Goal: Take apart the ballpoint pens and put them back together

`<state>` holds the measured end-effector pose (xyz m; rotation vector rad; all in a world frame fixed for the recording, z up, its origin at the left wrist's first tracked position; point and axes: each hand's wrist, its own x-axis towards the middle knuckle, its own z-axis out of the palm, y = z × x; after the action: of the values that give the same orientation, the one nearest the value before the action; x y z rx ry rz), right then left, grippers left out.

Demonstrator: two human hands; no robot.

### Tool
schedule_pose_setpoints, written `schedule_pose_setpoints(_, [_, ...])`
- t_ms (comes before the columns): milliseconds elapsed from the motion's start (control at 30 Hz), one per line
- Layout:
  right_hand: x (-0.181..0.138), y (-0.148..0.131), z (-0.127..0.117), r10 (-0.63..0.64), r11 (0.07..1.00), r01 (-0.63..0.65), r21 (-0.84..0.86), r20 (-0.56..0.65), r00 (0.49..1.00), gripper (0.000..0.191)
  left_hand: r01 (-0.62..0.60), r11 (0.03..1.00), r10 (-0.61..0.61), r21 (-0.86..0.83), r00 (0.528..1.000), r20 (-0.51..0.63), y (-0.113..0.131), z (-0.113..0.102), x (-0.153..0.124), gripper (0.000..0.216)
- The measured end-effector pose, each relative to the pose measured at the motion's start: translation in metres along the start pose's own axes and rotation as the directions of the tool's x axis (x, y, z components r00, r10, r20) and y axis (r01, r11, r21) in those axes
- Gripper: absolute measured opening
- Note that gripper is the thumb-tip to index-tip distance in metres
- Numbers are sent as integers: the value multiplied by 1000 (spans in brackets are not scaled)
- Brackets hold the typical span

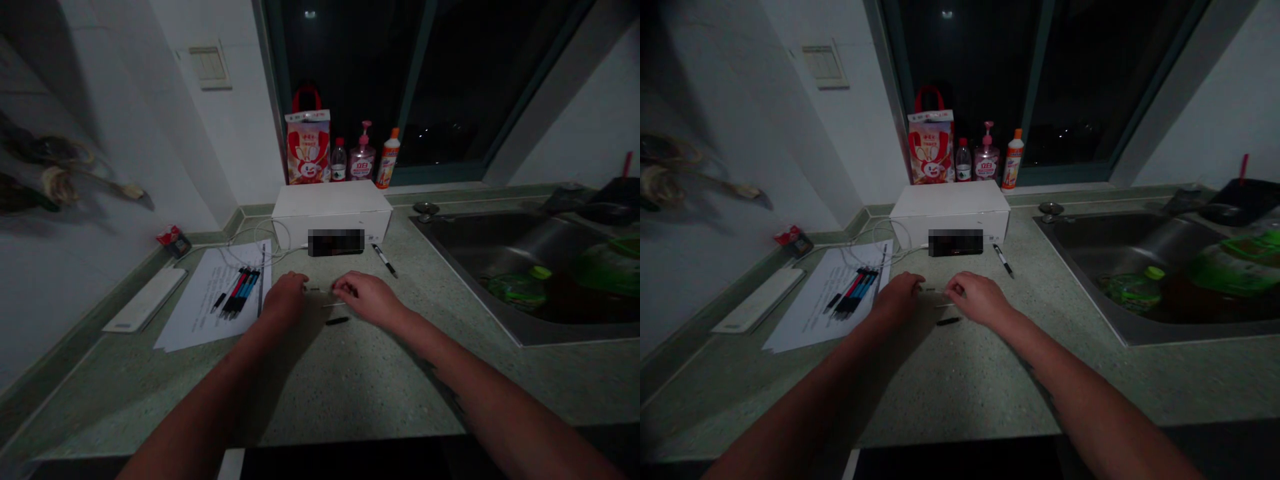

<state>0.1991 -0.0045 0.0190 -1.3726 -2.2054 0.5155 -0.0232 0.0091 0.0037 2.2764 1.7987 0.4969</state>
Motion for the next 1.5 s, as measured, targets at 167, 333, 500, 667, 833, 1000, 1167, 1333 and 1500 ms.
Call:
schedule_pose_setpoints(167, [2, 1, -7, 132, 991, -135, -10, -140, 981, 20, 53, 998, -54, -15, 995, -87, -4, -2, -1, 34])
schedule_pose_setpoints(333, [-2, -3, -1, -65, 997, 60, 43, 109, 992, 13, 46, 997, -55, -63, 987, -154, 1, -3, -2, 12])
schedule_pose_setpoints(500, [-6, -3, 2, -147, 989, 145, 29, 292, 945, 19, 54, 998, -55, -30, 998, -33, 9, -5, -3, 8])
schedule_pose_setpoints(667, [-7, -6, -2, -212, 977, 210, 45, 347, 913, 10, 56, 998, -56, -5, 998, -18, 9, -8, -1, 14])
schedule_pose_setpoints(833, [-5, -6, 1, -119, 992, 126, -25, 200, 973, 6, 41, 933, -73, -358, 994, -76, 13, -8, 0, 9])
schedule_pose_setpoints(1000, [-1, 0, 1, -9, 1000, 8, -25, -23, 1000, 8, -65, 715, 41, -697, 998, -51, 20, 5, 0, 8])
schedule_pose_setpoints(1167, [0, 0, 1, -38, 999, 40, 23, -80, 996, 6, -30, 650, 34, -759, 999, -11, 18, 13, 1, 16])
schedule_pose_setpoints(1333, [-1, 1, -1, -109, 994, 108, -9, -82, 991, 7, -23, 692, 45, -722, 999, 11, 17, 9, 1, 16])
schedule_pose_setpoints(1500, [0, 1, -1, -112, 993, 115, 28, -76, 991, 7, -21, 678, 51, -734, 999, 18, 19, 9, 0, 15])
